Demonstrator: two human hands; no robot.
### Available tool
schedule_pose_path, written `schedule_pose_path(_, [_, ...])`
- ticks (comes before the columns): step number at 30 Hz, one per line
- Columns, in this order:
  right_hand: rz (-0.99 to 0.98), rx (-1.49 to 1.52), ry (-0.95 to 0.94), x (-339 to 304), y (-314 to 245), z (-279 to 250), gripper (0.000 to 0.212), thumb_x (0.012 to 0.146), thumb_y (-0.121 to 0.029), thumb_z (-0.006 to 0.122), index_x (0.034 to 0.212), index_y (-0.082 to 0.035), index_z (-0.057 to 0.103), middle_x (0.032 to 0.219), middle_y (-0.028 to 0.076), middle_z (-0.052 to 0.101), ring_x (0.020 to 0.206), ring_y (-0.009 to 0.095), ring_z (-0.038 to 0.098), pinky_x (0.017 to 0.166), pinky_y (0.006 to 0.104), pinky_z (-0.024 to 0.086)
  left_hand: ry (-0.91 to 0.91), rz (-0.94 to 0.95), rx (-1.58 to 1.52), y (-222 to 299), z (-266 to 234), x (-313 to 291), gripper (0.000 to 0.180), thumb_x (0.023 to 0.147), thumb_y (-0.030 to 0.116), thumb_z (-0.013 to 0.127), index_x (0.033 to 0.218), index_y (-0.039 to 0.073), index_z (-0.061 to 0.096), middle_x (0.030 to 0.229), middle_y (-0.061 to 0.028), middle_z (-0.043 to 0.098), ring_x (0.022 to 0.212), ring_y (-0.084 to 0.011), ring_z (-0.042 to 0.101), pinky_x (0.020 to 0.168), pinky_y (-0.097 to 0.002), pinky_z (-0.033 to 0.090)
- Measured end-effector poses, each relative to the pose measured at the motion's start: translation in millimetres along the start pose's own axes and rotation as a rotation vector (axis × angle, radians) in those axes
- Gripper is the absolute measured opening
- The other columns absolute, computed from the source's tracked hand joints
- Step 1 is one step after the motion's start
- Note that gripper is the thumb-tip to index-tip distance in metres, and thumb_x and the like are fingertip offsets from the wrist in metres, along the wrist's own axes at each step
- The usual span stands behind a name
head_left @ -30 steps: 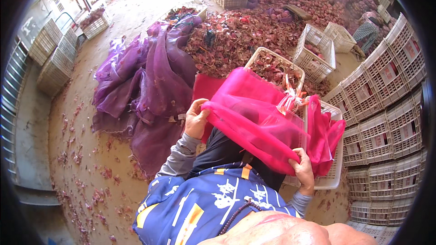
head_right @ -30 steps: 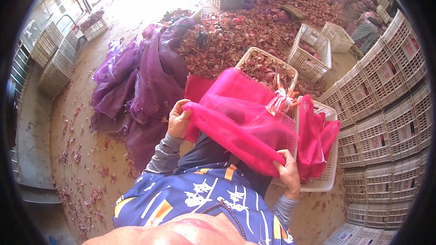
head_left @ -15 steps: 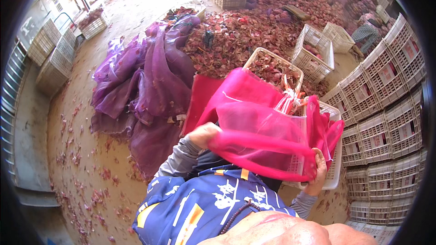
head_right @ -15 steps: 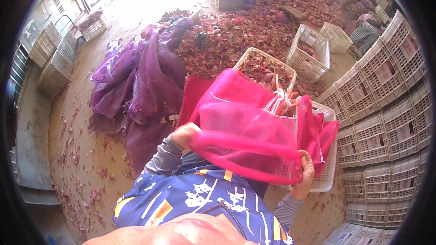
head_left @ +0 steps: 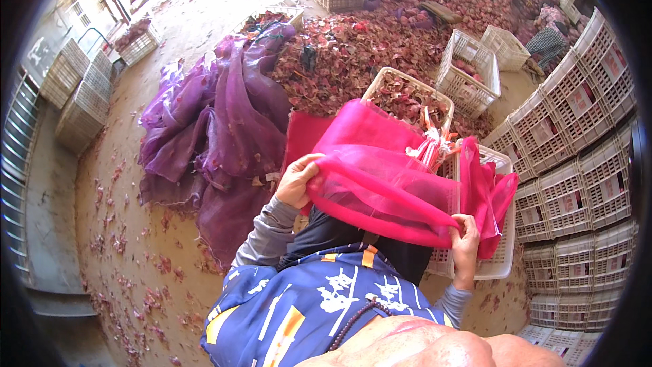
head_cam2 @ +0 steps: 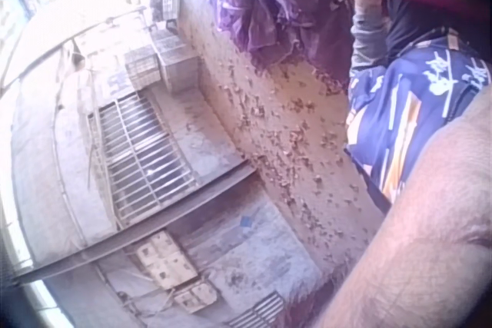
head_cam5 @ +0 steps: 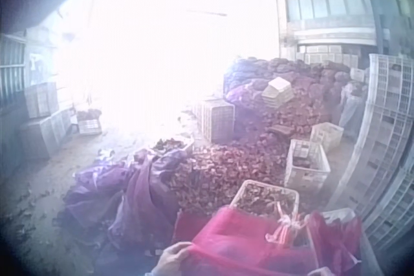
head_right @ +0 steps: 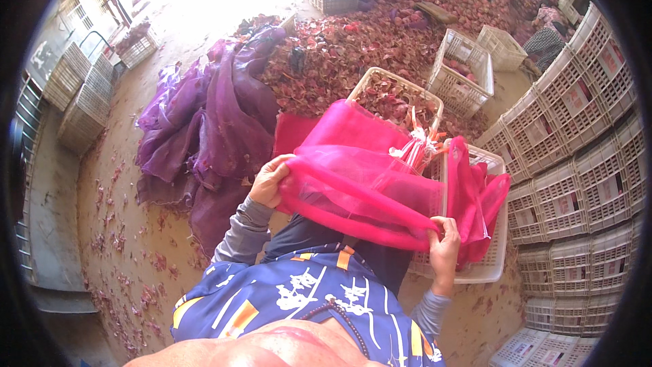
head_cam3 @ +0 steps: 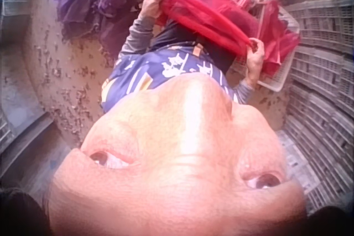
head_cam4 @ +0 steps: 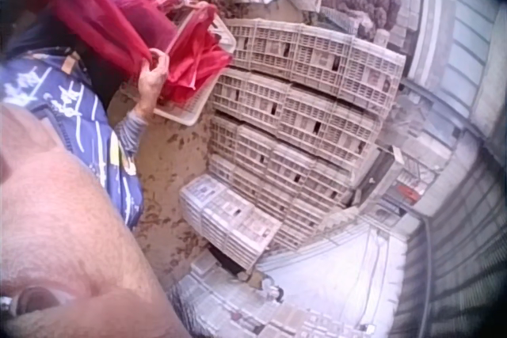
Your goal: The person takes pink mesh bags, stretches them open, and fits them over plastic baskets filled with onions and red onion skins.
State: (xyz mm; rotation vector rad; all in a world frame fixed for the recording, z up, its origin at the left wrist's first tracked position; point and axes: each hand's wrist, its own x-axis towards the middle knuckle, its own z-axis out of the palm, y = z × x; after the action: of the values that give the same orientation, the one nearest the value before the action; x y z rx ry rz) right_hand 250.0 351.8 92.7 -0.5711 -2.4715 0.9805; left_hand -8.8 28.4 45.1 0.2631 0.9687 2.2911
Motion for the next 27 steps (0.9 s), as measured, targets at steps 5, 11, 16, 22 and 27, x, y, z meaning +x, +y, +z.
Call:
schedule_pose_path(5, [0.347,1.041,0.394,4.1,43.4,-7.6,0.015,0.094,-0.005,0.055,0.108,-0.005,0.061,0.103,0.007,0.065,0.092,0.019,0.064,0.075,0.0345,0.057,-0.611,-0.432,0.803,8.3,30.4,-12.9,0.022,0.095,0.019,0.058,0.103,0.0,0.065,0.073,0.0042,0.056,0.065,-0.0051,0.052,0.057,-0.0228,0.044])
schedule_pose_path(11, [0.4,1.123,-0.422,-8.8,18.8,-31.4,0.035,0.089,-0.023,0.066,0.115,-0.002,0.056,0.103,0.009,0.066,0.084,0.013,0.065,0.059,0.0206,0.052,-0.178,-0.092,-0.249,-12.9,-9.6,-15.5,0.054,0.096,0.052,0.044,0.115,0.005,0.061,0.11,-0.0086,0.063,0.102,-0.0276,0.058,0.093,-0.0496,0.044])
schedule_pose_path(16, [0.267,0.692,-0.805,-4.0,-20.6,-10.4,0.058,0.074,-0.015,0.078,0.122,-0.002,0.048,0.113,0.011,0.062,0.106,0.016,0.057,0.093,0.0308,0.044,-0.222,0.128,-0.402,3.0,3.7,19.1,0.036,0.095,0.039,0.056,0.108,0.006,0.059,0.098,-0.0025,0.062,0.102,-0.0234,0.058,0.093,-0.0468,0.045])
schedule_pose_path(22, [0.126,0.395,-0.284,-2.2,-0.2,5.7,0.025,0.081,-0.006,0.068,0.102,-0.001,0.056,0.089,0.01,0.061,0.085,0.016,0.06,0.077,0.0312,0.047,0.184,0.342,0.383,-8.7,-13.8,21.7,0.022,0.091,0.003,0.062,0.112,0.006,0.058,0.094,0.0001,0.063,0.082,-0.0076,0.058,0.069,-0.0206,0.048])
schedule_pose_path(27, [-0.144,-0.059,0.201,10.1,15.4,-7.8,0.014,0.084,0.001,0.062,0.097,-0.004,0.063,0.087,0.013,0.059,0.084,0.027,0.062,0.073,0.0337,0.048,-0.016,0.036,-0.032,-13.7,-5.2,10.5,0.019,0.094,0.008,0.059,0.112,0.004,0.06,0.089,-0.005,0.065,0.073,-0.011,0.061,0.06,-0.0209,0.049])
